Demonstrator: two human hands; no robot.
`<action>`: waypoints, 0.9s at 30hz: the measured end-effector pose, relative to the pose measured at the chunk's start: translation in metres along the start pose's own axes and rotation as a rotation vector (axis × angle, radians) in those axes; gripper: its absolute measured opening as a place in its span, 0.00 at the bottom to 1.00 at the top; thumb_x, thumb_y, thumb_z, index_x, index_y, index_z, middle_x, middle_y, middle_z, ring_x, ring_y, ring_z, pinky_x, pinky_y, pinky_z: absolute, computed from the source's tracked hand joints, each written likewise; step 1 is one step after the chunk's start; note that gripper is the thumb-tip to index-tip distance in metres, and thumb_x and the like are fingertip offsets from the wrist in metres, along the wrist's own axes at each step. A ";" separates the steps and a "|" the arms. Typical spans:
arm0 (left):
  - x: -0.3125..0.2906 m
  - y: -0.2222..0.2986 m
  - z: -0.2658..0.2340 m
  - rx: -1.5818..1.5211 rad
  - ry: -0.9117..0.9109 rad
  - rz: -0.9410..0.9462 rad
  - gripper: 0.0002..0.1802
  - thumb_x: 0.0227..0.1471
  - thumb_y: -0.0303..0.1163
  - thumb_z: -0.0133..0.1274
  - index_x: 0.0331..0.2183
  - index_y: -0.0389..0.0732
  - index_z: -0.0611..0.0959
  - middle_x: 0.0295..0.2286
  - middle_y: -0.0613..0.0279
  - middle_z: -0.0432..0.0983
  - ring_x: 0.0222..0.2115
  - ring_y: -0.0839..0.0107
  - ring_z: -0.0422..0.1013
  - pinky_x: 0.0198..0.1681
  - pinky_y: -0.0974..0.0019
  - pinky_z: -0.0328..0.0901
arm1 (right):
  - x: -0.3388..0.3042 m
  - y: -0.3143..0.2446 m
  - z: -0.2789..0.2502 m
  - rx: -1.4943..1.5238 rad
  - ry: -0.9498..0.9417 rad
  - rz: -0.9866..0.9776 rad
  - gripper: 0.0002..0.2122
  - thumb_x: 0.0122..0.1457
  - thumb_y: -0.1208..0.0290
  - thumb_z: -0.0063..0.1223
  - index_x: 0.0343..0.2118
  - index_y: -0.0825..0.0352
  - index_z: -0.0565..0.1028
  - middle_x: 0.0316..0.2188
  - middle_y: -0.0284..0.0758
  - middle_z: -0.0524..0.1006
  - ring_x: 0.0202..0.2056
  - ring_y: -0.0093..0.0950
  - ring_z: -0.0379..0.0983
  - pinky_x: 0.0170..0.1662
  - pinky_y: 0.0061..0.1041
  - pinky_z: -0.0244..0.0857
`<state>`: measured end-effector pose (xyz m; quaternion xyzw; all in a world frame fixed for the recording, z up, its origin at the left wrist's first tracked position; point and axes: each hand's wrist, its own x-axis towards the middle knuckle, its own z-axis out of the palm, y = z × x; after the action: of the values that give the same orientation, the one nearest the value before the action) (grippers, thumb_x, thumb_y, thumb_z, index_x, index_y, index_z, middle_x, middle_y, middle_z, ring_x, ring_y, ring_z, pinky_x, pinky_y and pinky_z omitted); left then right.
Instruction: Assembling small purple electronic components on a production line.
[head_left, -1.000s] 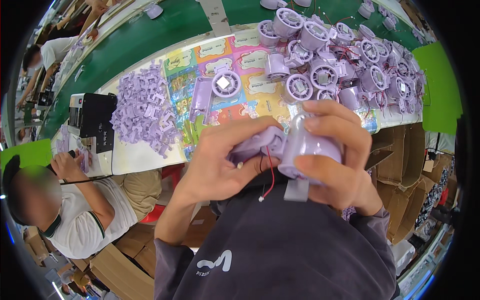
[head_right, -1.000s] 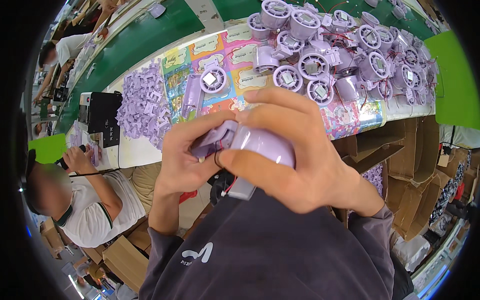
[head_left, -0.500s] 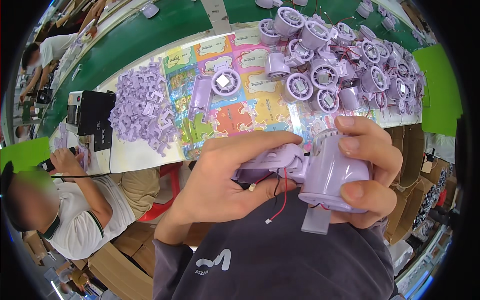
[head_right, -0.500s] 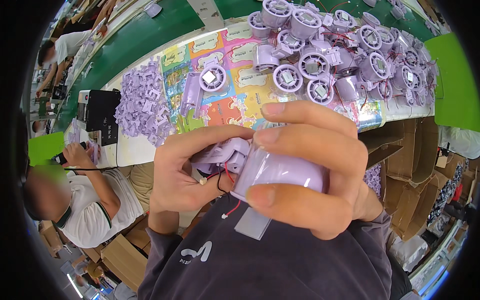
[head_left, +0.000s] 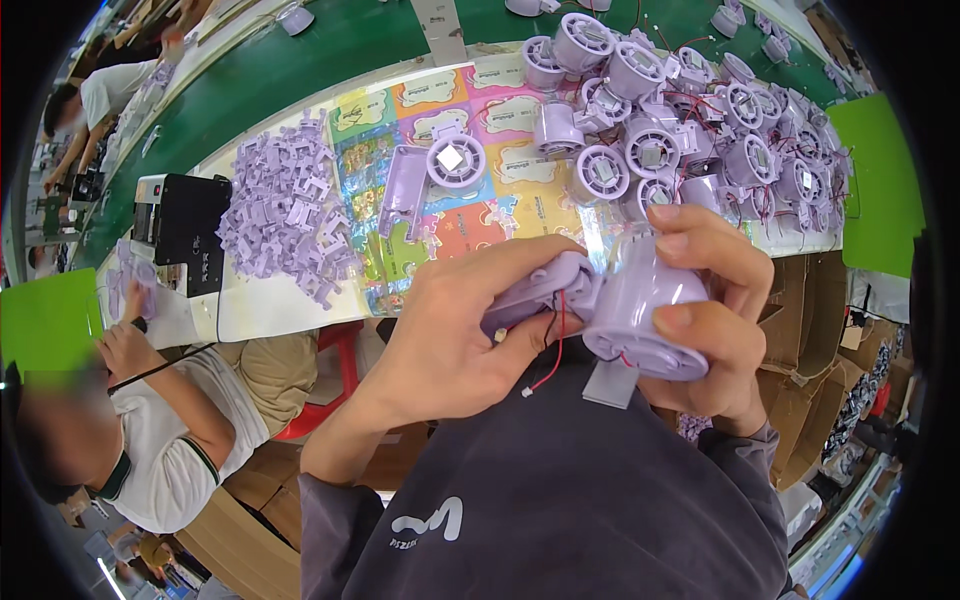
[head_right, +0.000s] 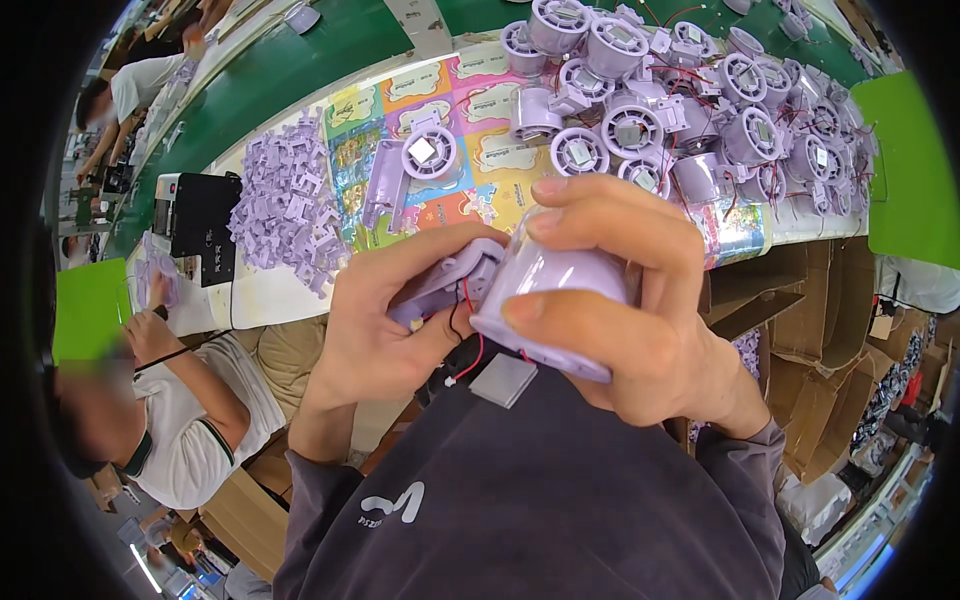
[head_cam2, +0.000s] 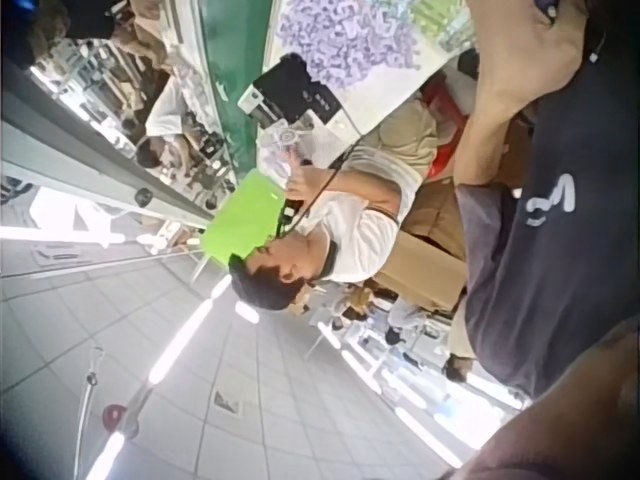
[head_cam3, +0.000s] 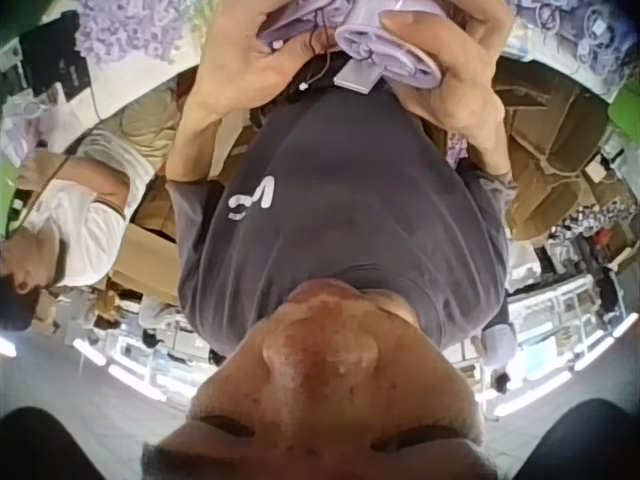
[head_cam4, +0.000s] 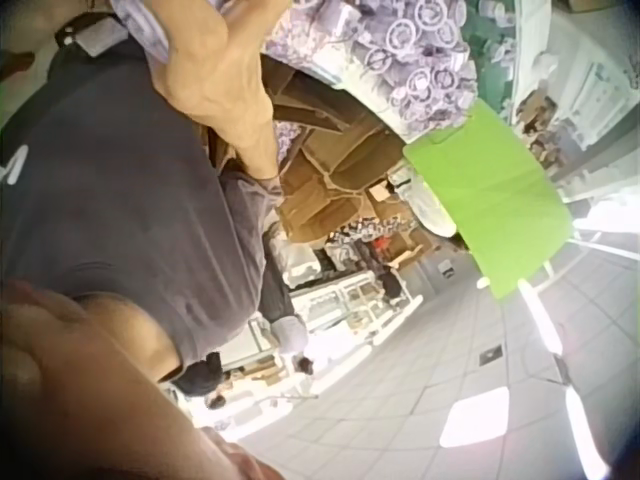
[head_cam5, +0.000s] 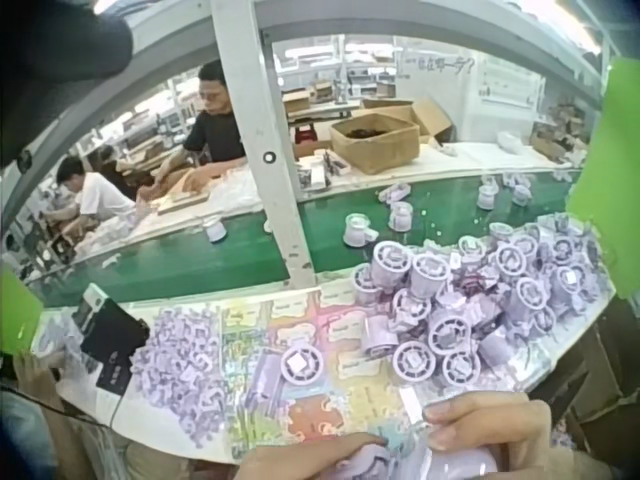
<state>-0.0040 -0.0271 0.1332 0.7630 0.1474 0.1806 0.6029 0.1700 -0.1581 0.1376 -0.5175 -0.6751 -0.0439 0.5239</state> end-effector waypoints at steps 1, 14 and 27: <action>0.000 -0.001 0.000 -0.116 0.012 -0.062 0.25 0.50 0.24 0.64 0.50 0.31 0.78 0.42 0.56 0.80 0.41 0.74 0.75 0.46 0.70 0.69 | 0.001 0.001 0.000 0.024 -0.025 0.034 0.26 0.42 0.82 0.71 0.46 0.60 0.73 0.47 0.46 0.67 0.51 0.47 0.70 0.48 0.37 0.71; 0.014 -0.008 -0.003 -0.263 -0.080 -0.256 0.22 0.52 0.25 0.62 0.48 0.29 0.77 0.41 0.52 0.79 0.43 0.69 0.75 0.49 0.65 0.68 | 0.000 0.035 -0.008 0.340 -0.233 0.322 0.31 0.39 0.88 0.52 0.51 0.66 0.63 0.55 0.47 0.64 0.60 0.41 0.61 0.62 0.37 0.56; 0.017 -0.047 0.005 -0.115 -0.075 -0.250 0.25 0.54 0.19 0.50 0.55 0.35 0.74 0.44 0.46 0.76 0.45 0.52 0.73 0.50 0.58 0.66 | -0.017 0.043 -0.013 0.480 0.067 0.220 0.32 0.42 0.87 0.63 0.50 0.61 0.60 0.53 0.46 0.65 0.60 0.44 0.63 0.61 0.43 0.60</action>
<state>0.0133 -0.0134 0.0881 0.7091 0.2082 0.0838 0.6685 0.2086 -0.1569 0.1102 -0.4468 -0.5884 0.1577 0.6553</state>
